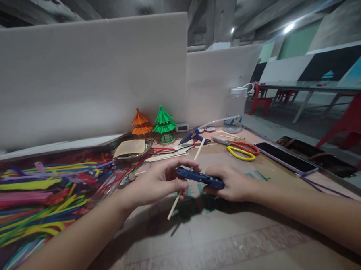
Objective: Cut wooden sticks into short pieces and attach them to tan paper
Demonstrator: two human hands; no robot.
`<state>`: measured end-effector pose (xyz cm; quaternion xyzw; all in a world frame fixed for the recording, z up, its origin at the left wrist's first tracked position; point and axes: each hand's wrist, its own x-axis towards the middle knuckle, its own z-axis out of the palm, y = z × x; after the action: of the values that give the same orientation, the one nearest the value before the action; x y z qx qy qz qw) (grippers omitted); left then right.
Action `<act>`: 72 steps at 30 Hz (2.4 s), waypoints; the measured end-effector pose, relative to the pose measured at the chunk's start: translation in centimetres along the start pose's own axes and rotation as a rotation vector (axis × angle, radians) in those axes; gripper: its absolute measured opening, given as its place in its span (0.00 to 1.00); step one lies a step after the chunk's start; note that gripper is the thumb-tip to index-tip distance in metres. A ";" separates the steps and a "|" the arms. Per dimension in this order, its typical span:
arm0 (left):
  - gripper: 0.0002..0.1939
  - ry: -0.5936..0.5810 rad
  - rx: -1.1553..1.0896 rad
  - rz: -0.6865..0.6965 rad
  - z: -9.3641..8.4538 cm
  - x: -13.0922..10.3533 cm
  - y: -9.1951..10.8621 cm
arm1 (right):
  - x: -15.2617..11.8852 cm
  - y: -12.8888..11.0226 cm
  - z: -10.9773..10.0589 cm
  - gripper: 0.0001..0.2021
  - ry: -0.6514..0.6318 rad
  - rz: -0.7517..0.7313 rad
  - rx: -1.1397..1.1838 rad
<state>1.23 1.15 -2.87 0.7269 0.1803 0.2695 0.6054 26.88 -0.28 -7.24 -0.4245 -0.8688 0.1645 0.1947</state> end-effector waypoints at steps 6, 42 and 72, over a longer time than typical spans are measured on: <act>0.17 0.045 -0.009 0.028 0.7 0.1 0.0 | -0.2 0.2 -0.1 0.15 0.006 -0.017 -0.024; 0.30 0.156 0.124 0.241 -2.1 -0.9 2.0 | 1.0 1.9 0.2 0.18 0.059 0.016 -0.456; 0.14 0.201 1.092 0.045 -1.3 18.5 -3.2 | 1.6 2.5 1.0 0.23 0.039 -0.105 -0.553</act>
<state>15.25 13.71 -2.59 0.9095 0.3352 0.2176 0.1146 27.16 2.38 -8.90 -0.4192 -0.8975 -0.0972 0.0965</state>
